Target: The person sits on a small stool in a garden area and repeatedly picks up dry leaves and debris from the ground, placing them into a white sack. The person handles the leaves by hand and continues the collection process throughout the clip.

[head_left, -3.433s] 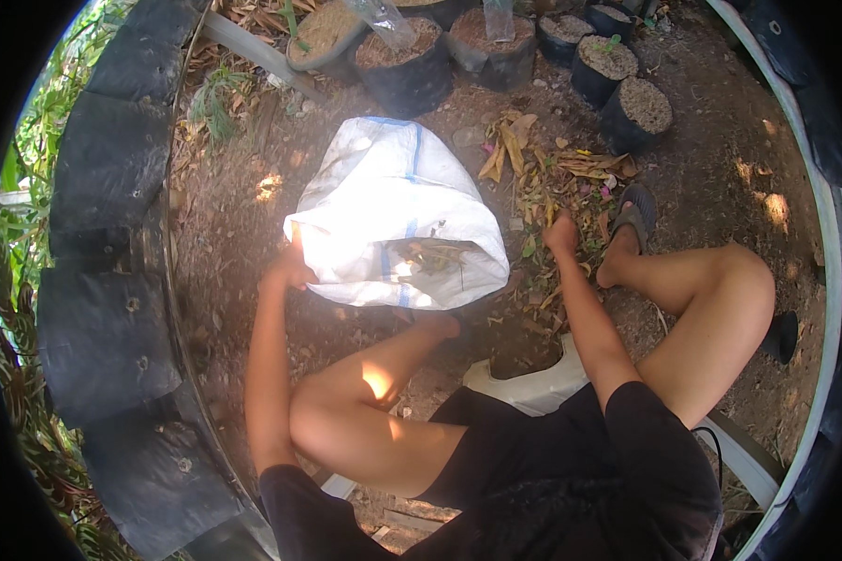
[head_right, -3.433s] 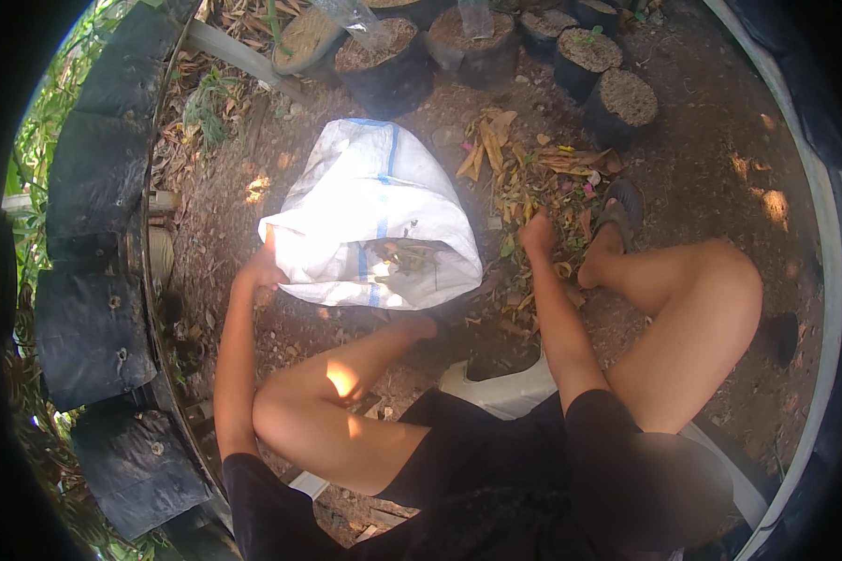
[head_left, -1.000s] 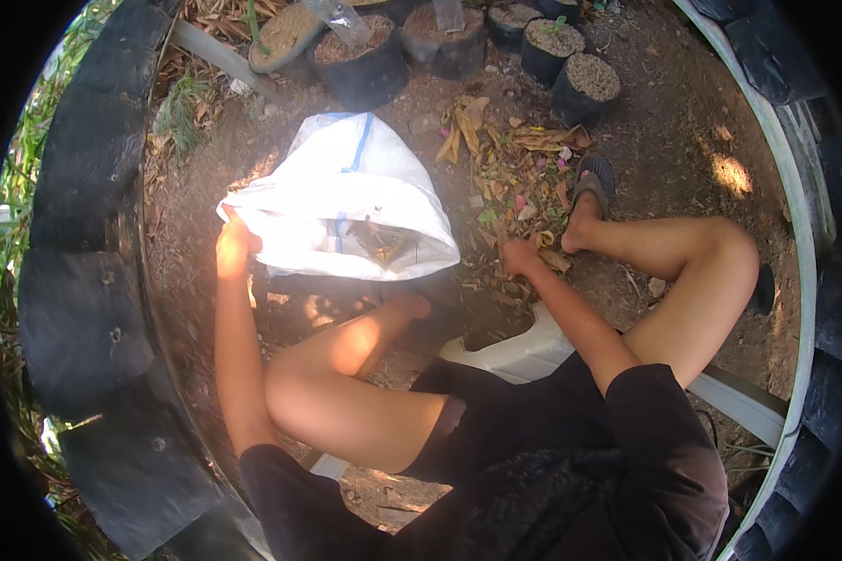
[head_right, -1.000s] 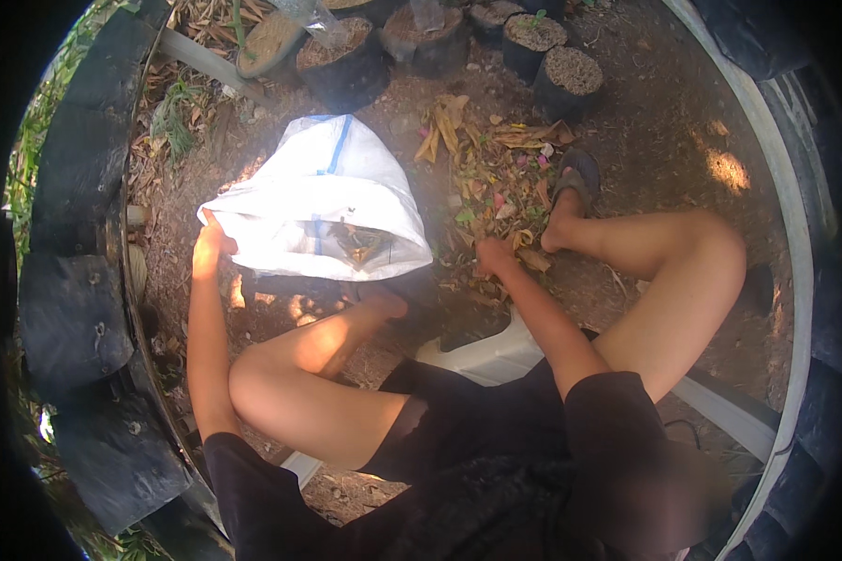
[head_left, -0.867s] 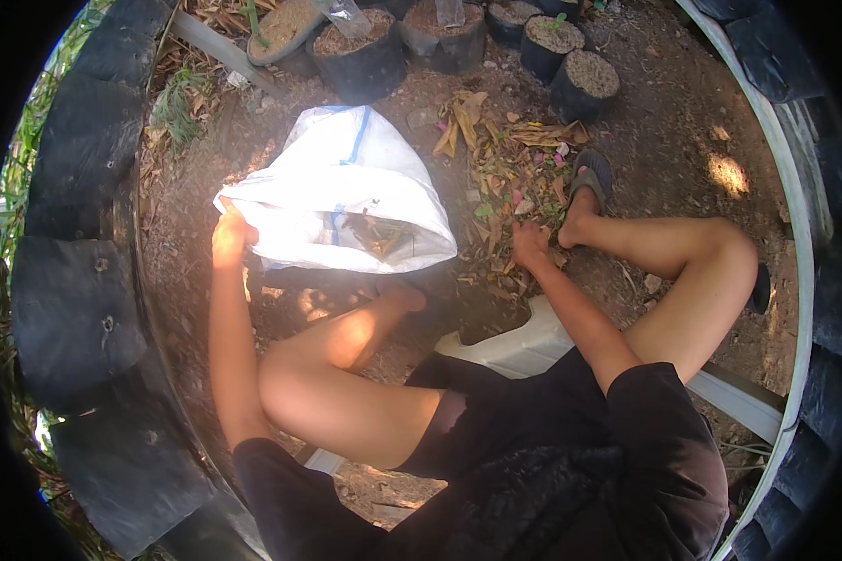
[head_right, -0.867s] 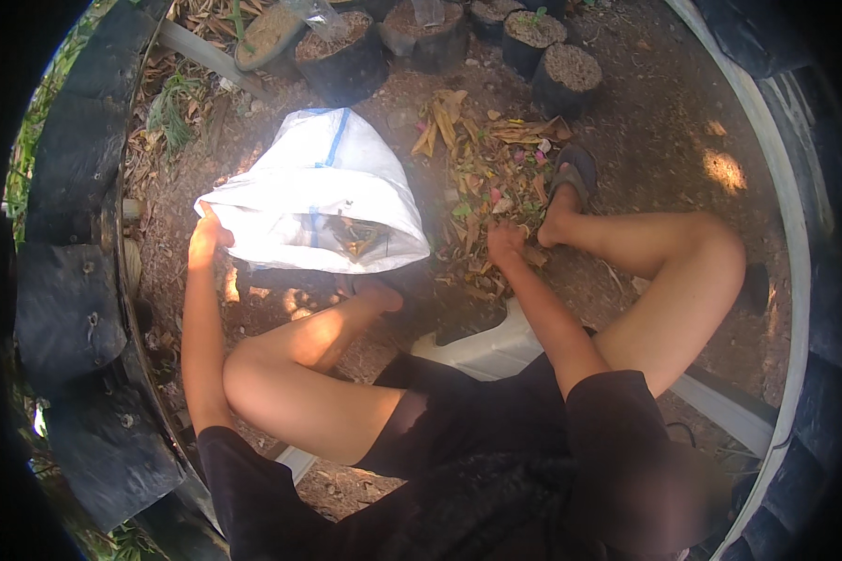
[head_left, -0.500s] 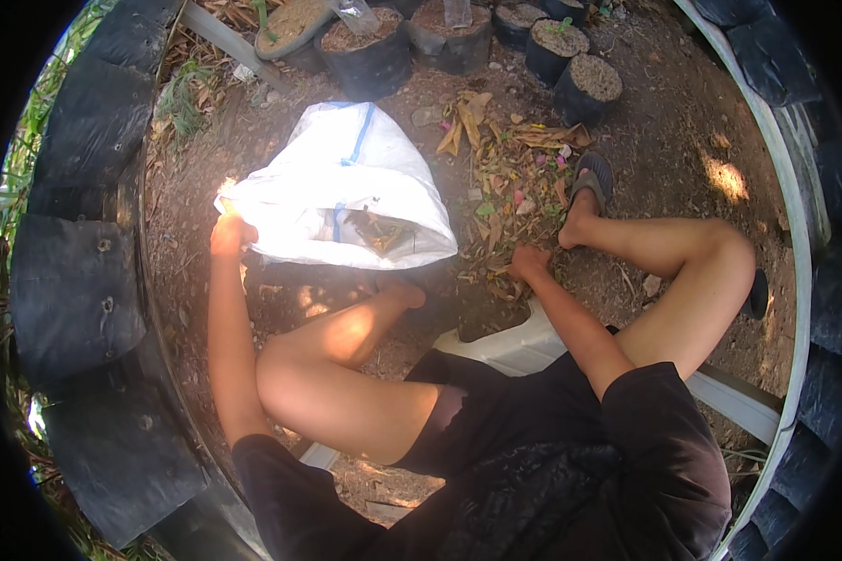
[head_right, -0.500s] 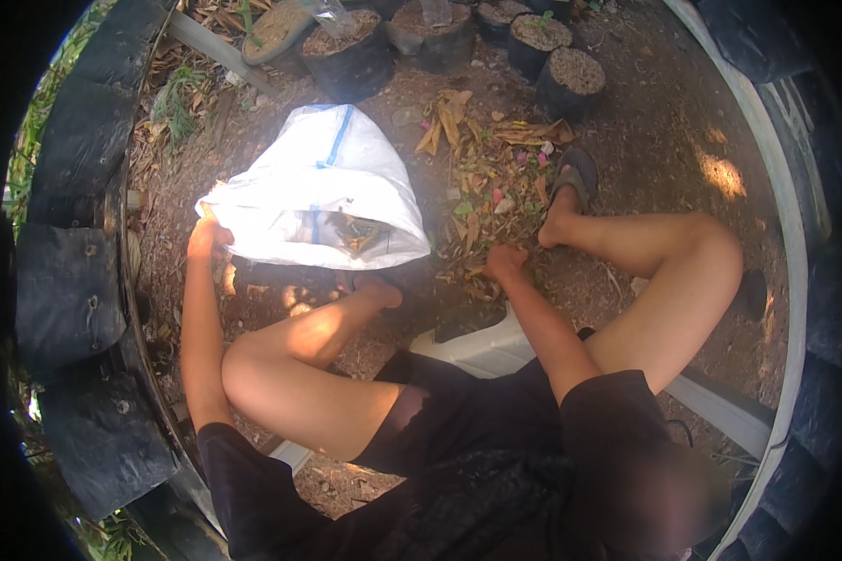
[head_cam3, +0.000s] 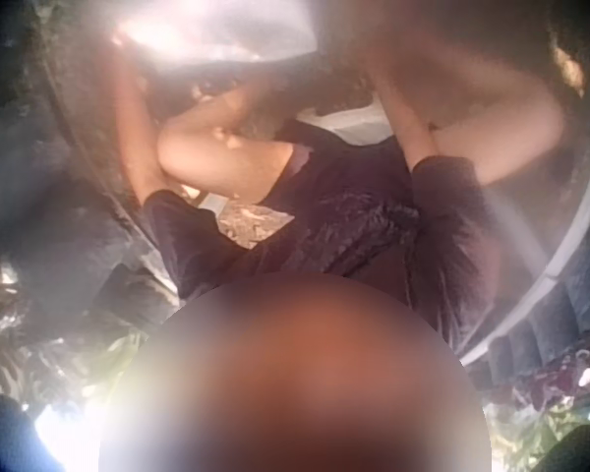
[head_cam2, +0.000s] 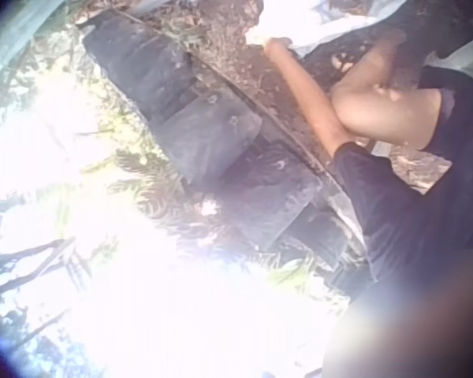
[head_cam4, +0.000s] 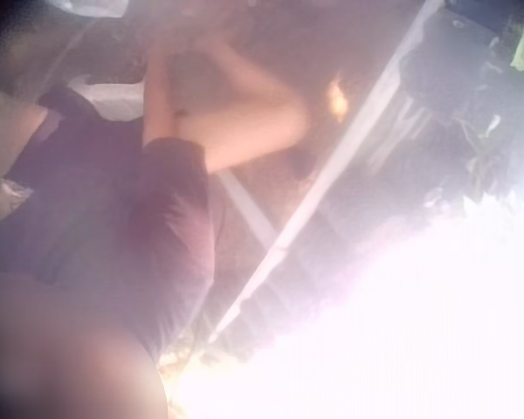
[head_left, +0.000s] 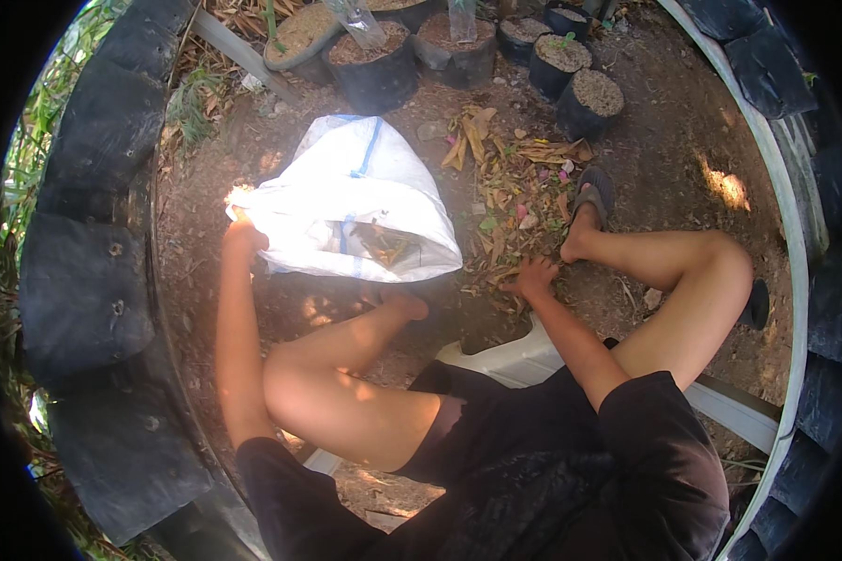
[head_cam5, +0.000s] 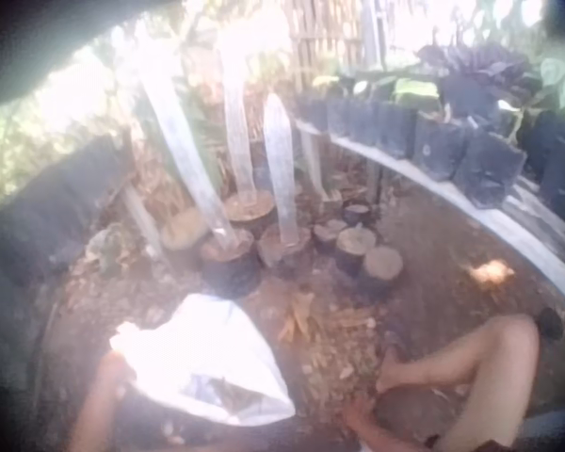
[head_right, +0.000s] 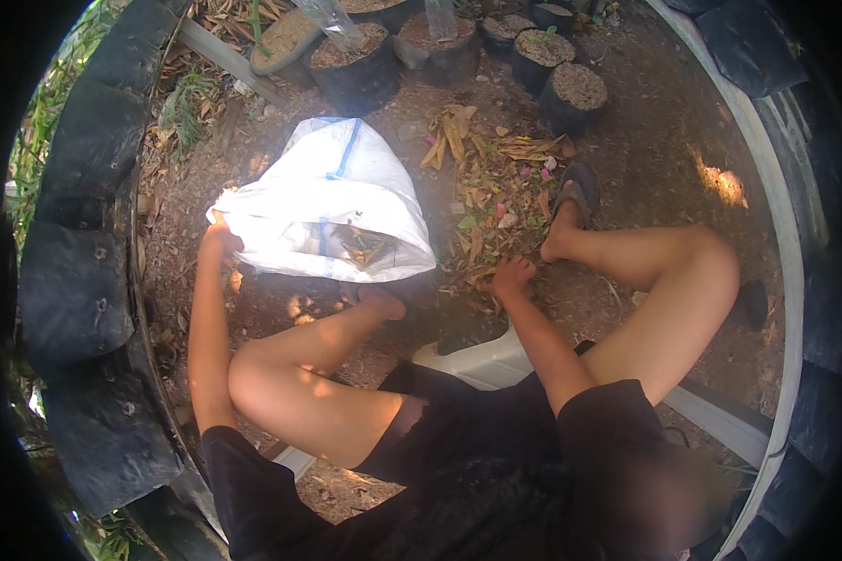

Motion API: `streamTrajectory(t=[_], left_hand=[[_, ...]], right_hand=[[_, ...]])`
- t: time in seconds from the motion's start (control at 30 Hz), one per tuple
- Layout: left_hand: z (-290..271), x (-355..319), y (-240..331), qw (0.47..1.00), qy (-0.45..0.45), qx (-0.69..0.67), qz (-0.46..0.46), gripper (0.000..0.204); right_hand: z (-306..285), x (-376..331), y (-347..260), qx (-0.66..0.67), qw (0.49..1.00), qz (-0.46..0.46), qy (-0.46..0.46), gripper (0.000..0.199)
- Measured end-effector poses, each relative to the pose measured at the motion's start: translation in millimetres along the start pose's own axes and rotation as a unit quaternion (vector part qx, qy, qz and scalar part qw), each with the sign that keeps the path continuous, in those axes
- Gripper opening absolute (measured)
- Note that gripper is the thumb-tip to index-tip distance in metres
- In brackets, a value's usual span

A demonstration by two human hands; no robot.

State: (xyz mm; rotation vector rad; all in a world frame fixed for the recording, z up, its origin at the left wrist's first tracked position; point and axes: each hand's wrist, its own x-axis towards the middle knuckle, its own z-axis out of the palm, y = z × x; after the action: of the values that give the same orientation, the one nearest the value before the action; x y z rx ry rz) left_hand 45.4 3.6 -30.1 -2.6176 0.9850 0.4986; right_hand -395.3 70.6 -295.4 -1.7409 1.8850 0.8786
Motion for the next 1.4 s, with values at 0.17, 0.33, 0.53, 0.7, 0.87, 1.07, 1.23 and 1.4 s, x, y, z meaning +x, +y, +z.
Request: streamTrajectory(t=[0.17, 0.33, 0.53, 0.7, 0.87, 1.07, 1.23, 1.4], left_hand=[[3, 8, -3, 1.0, -0.011, 0.018, 0.005, 0.035], [4, 14, -4, 0.999, -0.035, 0.027, 0.024, 0.037], [6, 18, -6, 0.997, -0.062, 0.032, 0.028, 0.041], [7, 14, -9, 0.997, -0.055, 0.016, 0.045, 0.044], [10, 17, -9, 0.998, -0.053, 0.01, 0.041, 0.044], [11, 22, -8, 0.994, -0.067, -0.015, 0.084, 0.053], [7, 5, 0, 0.988, -0.085, -0.039, 0.123, 0.098], [5, -5, 7, 0.969, -0.147, -0.056, 0.189, 0.112]], right_hand=[[0, -9, -9, -0.117, 0.992, -0.028, -0.04, 0.094], [13, -7, -12, -0.127, 0.99, -0.037, -0.057, 0.046], [39, 8, -13, -0.115, 0.988, -0.099, 0.003, 0.013], [37, 13, -9, -0.058, 0.991, -0.113, 0.039, 0.01], [24, 18, 0, 0.049, 0.993, -0.111, 0.009, 0.007], [-44, 29, 4, 0.082, 0.967, -0.226, -0.083, 0.024], [-131, -9, -36, 0.131, 0.927, -0.327, -0.124, 0.049], [-176, -72, -86, 0.162, 0.88, -0.419, 0.154, 0.025]])
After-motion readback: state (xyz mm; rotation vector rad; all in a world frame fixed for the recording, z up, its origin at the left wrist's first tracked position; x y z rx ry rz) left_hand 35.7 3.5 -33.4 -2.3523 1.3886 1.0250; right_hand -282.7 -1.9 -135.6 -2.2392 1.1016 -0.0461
